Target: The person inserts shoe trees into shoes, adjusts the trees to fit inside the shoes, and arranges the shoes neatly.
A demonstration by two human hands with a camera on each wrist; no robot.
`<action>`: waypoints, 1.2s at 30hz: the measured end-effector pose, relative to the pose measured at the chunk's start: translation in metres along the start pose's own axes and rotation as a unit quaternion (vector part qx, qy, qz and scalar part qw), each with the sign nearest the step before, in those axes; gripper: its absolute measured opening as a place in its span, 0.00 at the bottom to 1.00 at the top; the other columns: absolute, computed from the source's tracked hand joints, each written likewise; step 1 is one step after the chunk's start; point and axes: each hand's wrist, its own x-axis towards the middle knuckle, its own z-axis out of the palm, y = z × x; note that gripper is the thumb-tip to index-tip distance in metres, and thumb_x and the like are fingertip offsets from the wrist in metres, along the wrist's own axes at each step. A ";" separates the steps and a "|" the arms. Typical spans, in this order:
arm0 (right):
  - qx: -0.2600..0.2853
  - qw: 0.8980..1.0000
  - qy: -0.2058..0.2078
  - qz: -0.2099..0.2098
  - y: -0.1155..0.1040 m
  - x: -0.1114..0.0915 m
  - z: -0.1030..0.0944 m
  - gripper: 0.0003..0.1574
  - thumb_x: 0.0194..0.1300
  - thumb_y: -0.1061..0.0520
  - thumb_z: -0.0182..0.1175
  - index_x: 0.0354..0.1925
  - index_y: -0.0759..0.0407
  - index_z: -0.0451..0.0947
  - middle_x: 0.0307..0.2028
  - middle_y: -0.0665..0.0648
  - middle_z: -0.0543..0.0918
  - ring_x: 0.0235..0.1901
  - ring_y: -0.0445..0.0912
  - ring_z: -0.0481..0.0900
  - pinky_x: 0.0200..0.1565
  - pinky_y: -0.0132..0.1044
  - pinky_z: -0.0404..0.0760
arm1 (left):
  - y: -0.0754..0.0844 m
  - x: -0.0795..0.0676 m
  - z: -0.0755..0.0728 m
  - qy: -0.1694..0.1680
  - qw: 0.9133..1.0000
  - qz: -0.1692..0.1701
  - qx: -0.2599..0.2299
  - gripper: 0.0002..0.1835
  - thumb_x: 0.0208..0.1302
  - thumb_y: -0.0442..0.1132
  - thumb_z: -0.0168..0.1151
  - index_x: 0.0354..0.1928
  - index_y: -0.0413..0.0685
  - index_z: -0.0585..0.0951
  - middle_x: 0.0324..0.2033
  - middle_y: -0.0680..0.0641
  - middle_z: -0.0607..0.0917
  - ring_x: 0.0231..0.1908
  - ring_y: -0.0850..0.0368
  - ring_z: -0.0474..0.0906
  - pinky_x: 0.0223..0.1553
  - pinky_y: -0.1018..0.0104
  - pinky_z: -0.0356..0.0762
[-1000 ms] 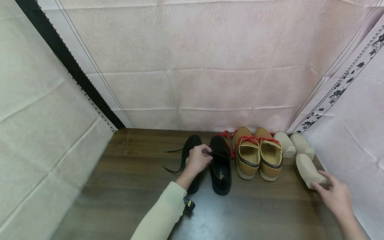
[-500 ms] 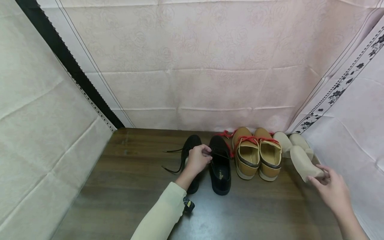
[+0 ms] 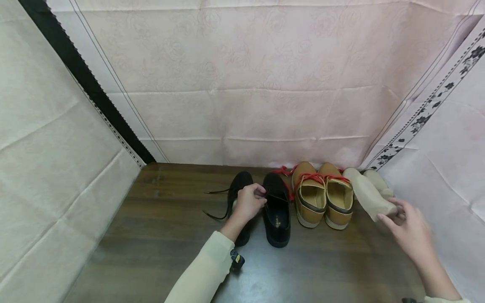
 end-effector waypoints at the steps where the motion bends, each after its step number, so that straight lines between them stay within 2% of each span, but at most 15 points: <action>1: 0.005 1.000 -0.004 -0.008 -0.003 0.002 -0.001 0.36 0.57 0.59 0.78 0.61 0.67 0.77 0.43 0.76 0.86 0.36 0.08 0.62 0.47 0.24 0.71 | 0.000 0.000 0.000 0.000 1.000 0.002 0.002 0.08 0.62 0.26 0.70 0.42 0.42 0.85 0.38 0.44 0.89 0.39 0.53 0.89 0.36 0.65 0.87; 3: 0.008 1.000 -0.007 -0.020 -0.008 0.005 -0.003 0.36 0.57 0.60 0.78 0.61 0.67 0.77 0.43 0.77 0.86 0.37 0.07 0.62 0.40 0.14 0.65 | 0.000 0.000 0.000 0.000 1.000 0.004 0.003 0.08 0.63 0.26 0.70 0.42 0.42 0.85 0.39 0.44 0.89 0.39 0.53 0.89 0.36 0.65 0.87; 6: 0.023 0.999 -0.008 -0.036 -0.016 0.010 -0.004 0.36 0.56 0.63 0.77 0.61 0.69 0.76 0.43 0.79 0.85 0.39 0.07 0.62 0.39 0.08 0.67 | 0.001 0.001 0.000 -0.002 1.000 0.004 0.004 0.08 0.63 0.26 0.70 0.43 0.42 0.85 0.39 0.44 0.89 0.40 0.53 0.89 0.37 0.65 0.87; 10: 0.036 0.997 -0.012 -0.060 -0.027 0.015 -0.004 0.34 0.56 0.66 0.77 0.59 0.70 0.77 0.43 0.79 0.85 0.39 0.08 0.66 0.38 0.08 0.70 | 0.000 0.001 0.000 0.001 1.000 0.001 0.004 0.08 0.63 0.26 0.70 0.42 0.42 0.85 0.38 0.44 0.89 0.39 0.53 0.89 0.36 0.65 0.87; 14: 0.031 0.997 -0.019 -0.072 -0.039 0.018 -0.004 0.33 0.56 0.65 0.77 0.59 0.68 0.78 0.43 0.76 0.84 0.41 0.08 0.63 0.39 0.08 0.70 | -0.001 0.001 0.000 0.003 1.000 -0.001 0.009 0.08 0.63 0.26 0.70 0.42 0.43 0.85 0.38 0.44 0.89 0.40 0.53 0.89 0.36 0.65 0.87; 15: 0.028 0.997 -0.020 -0.072 -0.042 0.018 -0.004 0.33 0.56 0.65 0.77 0.59 0.68 0.78 0.43 0.75 0.84 0.42 0.10 0.62 0.39 0.09 0.69 | -0.001 0.001 0.000 0.002 1.000 -0.001 0.009 0.08 0.63 0.26 0.70 0.42 0.43 0.85 0.39 0.44 0.89 0.40 0.53 0.89 0.36 0.65 0.87; 17: 0.014 0.997 -0.020 -0.073 -0.047 0.018 -0.003 0.34 0.57 0.63 0.77 0.60 0.65 0.78 0.44 0.71 0.81 0.44 0.21 0.67 0.42 0.09 0.67 | -0.002 0.001 0.000 0.002 1.000 0.000 0.008 0.08 0.63 0.26 0.70 0.42 0.43 0.85 0.39 0.44 0.89 0.40 0.53 0.89 0.36 0.65 0.87; 20: -0.004 0.997 -0.023 -0.077 -0.054 0.020 -0.001 0.34 0.58 0.60 0.77 0.61 0.62 0.78 0.43 0.67 0.77 0.45 0.42 0.70 0.44 0.21 0.68 | -0.002 0.001 0.000 0.004 1.000 0.002 0.004 0.08 0.63 0.26 0.70 0.42 0.43 0.85 0.39 0.44 0.89 0.40 0.53 0.89 0.36 0.65 0.87; 22: -0.005 0.996 -0.028 -0.084 -0.057 0.021 0.001 0.33 0.59 0.60 0.76 0.61 0.63 0.78 0.43 0.66 0.76 0.45 0.50 0.72 0.47 0.29 0.74 | -0.002 0.000 0.000 0.003 1.000 0.003 0.000 0.08 0.63 0.26 0.70 0.42 0.43 0.85 0.39 0.44 0.89 0.39 0.53 0.89 0.36 0.65 0.87; 23: -0.007 0.996 -0.029 -0.086 -0.059 0.022 0.001 0.33 0.59 0.60 0.76 0.62 0.63 0.78 0.43 0.67 0.76 0.45 0.53 0.72 0.46 0.36 0.74 | -0.002 0.000 0.000 0.003 1.000 0.004 -0.001 0.08 0.63 0.26 0.70 0.42 0.43 0.85 0.39 0.44 0.89 0.39 0.53 0.89 0.36 0.65 0.87; 27: -0.011 0.995 -0.040 -0.091 -0.066 0.024 0.002 0.33 0.60 0.58 0.76 0.62 0.62 0.78 0.45 0.67 0.78 0.45 0.55 0.72 0.46 0.51 0.73 | -0.002 0.000 0.001 -0.001 1.000 0.006 -0.002 0.08 0.63 0.26 0.70 0.43 0.42 0.85 0.39 0.44 0.89 0.39 0.54 0.89 0.36 0.65 0.87; 29: -0.012 0.994 -0.051 -0.093 -0.069 0.025 0.003 0.33 0.62 0.57 0.75 0.63 0.62 0.77 0.46 0.67 0.77 0.46 0.56 0.73 0.47 0.53 0.75 | -0.002 0.000 0.001 -0.001 1.000 0.007 0.001 0.08 0.64 0.26 0.70 0.43 0.42 0.85 0.39 0.44 0.89 0.39 0.54 0.89 0.36 0.65 0.87; 32: -0.001 0.993 -0.064 -0.100 -0.074 0.027 0.005 0.33 0.62 0.58 0.75 0.63 0.61 0.77 0.48 0.67 0.77 0.49 0.56 0.73 0.50 0.44 0.79 | -0.002 0.000 0.002 0.001 1.000 0.007 0.007 0.08 0.64 0.27 0.70 0.43 0.43 0.85 0.39 0.44 0.89 0.39 0.54 0.89 0.36 0.65 0.87; 34: 0.012 0.992 -0.069 -0.109 -0.077 0.027 0.007 0.32 0.61 0.60 0.75 0.62 0.62 0.77 0.49 0.66 0.77 0.50 0.50 0.74 0.51 0.26 0.80 | -0.002 0.000 0.001 0.002 1.000 0.007 0.008 0.08 0.64 0.27 0.70 0.43 0.43 0.85 0.39 0.44 0.89 0.40 0.54 0.89 0.37 0.65 0.87; 36: 0.025 0.990 -0.070 -0.121 -0.080 0.027 0.010 0.32 0.59 0.63 0.76 0.61 0.61 0.78 0.48 0.64 0.78 0.50 0.38 0.72 0.48 0.10 0.71 | -0.002 -0.001 0.001 0.003 1.000 0.008 0.009 0.08 0.64 0.27 0.70 0.43 0.43 0.85 0.39 0.44 0.89 0.40 0.54 0.89 0.37 0.65 0.88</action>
